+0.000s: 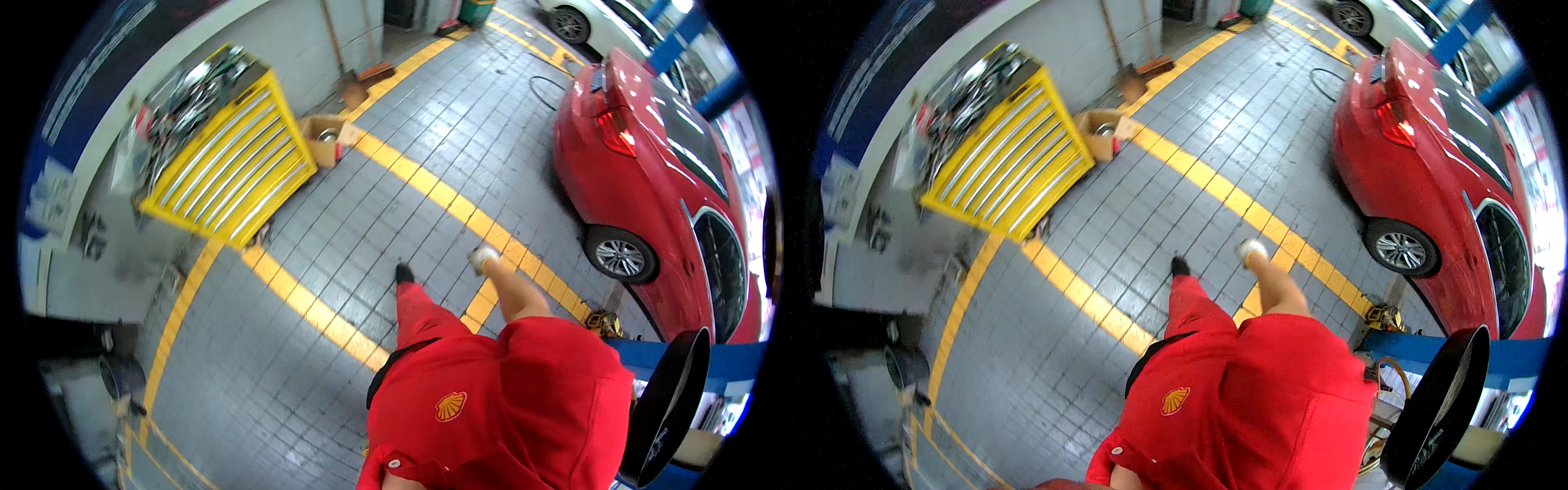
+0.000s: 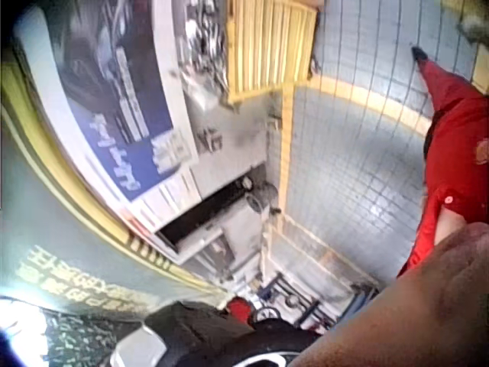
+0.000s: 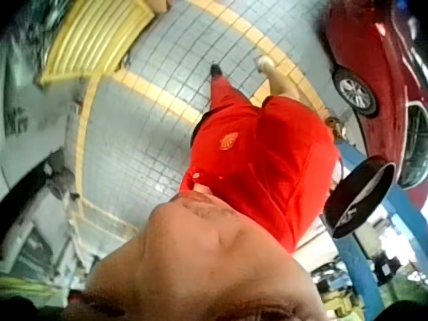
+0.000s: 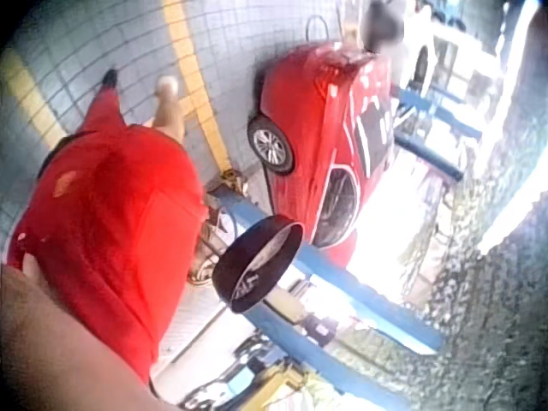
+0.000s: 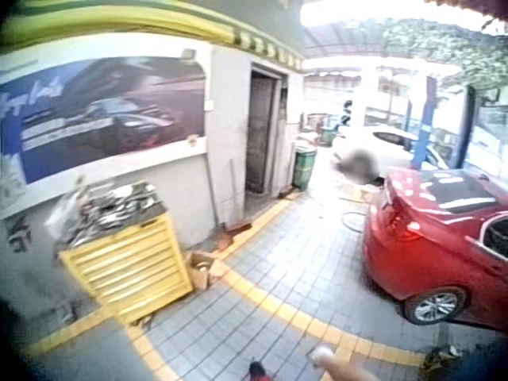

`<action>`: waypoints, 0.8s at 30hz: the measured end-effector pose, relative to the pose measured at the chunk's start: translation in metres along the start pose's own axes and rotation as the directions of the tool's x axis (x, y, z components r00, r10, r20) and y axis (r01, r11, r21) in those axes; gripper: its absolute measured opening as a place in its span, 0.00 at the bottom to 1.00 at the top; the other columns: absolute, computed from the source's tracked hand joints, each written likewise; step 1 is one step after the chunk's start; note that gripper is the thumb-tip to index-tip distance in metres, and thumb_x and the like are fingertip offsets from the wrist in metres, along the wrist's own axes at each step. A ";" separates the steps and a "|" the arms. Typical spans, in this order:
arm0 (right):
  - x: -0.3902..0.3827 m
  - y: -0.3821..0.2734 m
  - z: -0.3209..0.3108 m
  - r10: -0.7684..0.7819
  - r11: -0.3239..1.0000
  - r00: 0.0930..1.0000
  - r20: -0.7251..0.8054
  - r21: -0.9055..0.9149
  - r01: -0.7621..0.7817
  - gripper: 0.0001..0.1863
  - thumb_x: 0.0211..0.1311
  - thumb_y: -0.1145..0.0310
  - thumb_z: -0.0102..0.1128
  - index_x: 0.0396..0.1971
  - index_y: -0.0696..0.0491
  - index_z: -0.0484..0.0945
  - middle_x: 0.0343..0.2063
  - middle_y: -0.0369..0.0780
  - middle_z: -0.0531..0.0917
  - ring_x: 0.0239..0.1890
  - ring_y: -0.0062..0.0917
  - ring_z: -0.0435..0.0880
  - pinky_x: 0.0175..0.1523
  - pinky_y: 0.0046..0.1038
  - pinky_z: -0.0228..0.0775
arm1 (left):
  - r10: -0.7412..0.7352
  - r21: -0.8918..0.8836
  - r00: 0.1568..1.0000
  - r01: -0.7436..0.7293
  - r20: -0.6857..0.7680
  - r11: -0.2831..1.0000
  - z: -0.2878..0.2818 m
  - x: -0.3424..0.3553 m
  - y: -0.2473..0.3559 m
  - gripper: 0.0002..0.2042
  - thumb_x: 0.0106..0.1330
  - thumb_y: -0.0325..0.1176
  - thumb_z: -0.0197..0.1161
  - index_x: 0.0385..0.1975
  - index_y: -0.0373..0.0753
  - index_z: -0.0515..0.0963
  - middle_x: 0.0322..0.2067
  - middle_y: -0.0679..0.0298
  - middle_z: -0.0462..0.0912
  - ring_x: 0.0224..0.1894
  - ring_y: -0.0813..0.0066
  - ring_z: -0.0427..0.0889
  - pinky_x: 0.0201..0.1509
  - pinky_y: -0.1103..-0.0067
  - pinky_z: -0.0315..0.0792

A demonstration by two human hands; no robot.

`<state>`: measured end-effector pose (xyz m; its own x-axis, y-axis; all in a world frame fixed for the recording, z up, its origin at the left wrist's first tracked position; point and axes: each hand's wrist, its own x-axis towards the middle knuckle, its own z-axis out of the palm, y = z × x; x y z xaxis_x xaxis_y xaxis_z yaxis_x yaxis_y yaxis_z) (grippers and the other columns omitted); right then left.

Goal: The person removes a tire from a balancing machine, carries it across the garage, and mounts it onto a red car raised on a lift. They then secure the tire by hand-tightening the lug nuts.

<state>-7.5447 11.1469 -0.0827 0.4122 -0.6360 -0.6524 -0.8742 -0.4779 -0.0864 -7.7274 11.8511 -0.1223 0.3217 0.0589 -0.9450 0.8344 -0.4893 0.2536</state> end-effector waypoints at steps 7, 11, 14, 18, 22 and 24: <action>0.077 -0.086 -0.040 -0.220 0.975 0.924 0.311 0.033 0.221 0.27 0.72 0.44 0.53 0.35 0.56 0.87 0.27 0.45 0.90 0.33 0.38 0.91 0.44 0.42 0.81 | 0.022 -0.536 0.878 -0.312 -0.479 0.784 -0.121 0.086 0.304 0.14 0.78 0.45 0.56 0.42 0.40 0.78 0.34 0.64 0.82 0.27 0.73 0.76 0.26 0.75 0.69; 0.136 -0.157 -0.155 -0.380 0.906 0.910 0.168 0.267 0.329 0.28 0.72 0.44 0.54 0.45 0.56 0.85 0.26 0.44 0.87 0.29 0.33 0.89 0.41 0.41 0.79 | 0.320 -0.386 0.819 -0.521 -0.475 0.761 -0.057 0.077 0.564 0.14 0.78 0.46 0.57 0.41 0.40 0.77 0.31 0.67 0.80 0.27 0.78 0.74 0.29 0.76 0.69; 0.195 -0.201 -0.236 -0.411 0.742 0.912 0.014 0.587 0.325 0.25 0.71 0.48 0.52 0.41 0.58 0.83 0.24 0.46 0.85 0.27 0.36 0.87 0.38 0.44 0.77 | 0.537 -0.224 0.799 -0.595 -0.269 0.772 0.015 0.117 0.692 0.15 0.78 0.47 0.59 0.42 0.39 0.78 0.32 0.67 0.81 0.28 0.79 0.75 0.31 0.77 0.70; 0.289 -0.215 -0.312 -0.314 0.675 0.946 -0.083 0.681 0.284 0.24 0.71 0.49 0.50 0.41 0.56 0.83 0.24 0.44 0.85 0.26 0.34 0.86 0.36 0.42 0.76 | 0.443 0.059 0.896 -0.444 0.033 0.894 0.102 0.197 0.796 0.16 0.75 0.47 0.62 0.43 0.38 0.78 0.33 0.64 0.83 0.28 0.77 0.78 0.29 0.77 0.72; 0.389 -0.151 -0.340 -0.114 0.800 0.993 0.000 0.593 0.092 0.23 0.74 0.50 0.52 0.39 0.57 0.83 0.25 0.43 0.86 0.25 0.31 0.85 0.34 0.40 0.76 | 0.348 0.405 0.902 -0.427 0.257 0.809 0.160 0.245 0.904 0.24 0.72 0.52 0.64 0.50 0.33 0.79 0.36 0.56 0.86 0.29 0.65 0.82 0.32 0.68 0.78; 0.448 -0.071 -0.294 0.077 0.884 0.990 0.120 0.451 -0.123 0.23 0.73 0.50 0.56 0.42 0.57 0.85 0.27 0.45 0.87 0.27 0.33 0.87 0.35 0.43 0.78 | 0.350 0.585 0.849 -0.528 0.397 0.616 0.180 0.267 0.980 0.22 0.73 0.50 0.61 0.46 0.33 0.79 0.33 0.56 0.85 0.29 0.62 0.83 0.32 0.67 0.78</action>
<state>-7.2223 10.7183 -0.1474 0.3100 -0.5933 -0.7429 -0.9394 -0.0705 -0.3356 -6.9043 11.2310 -0.1636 0.3873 -0.4666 -0.7952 0.0826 -0.8415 0.5340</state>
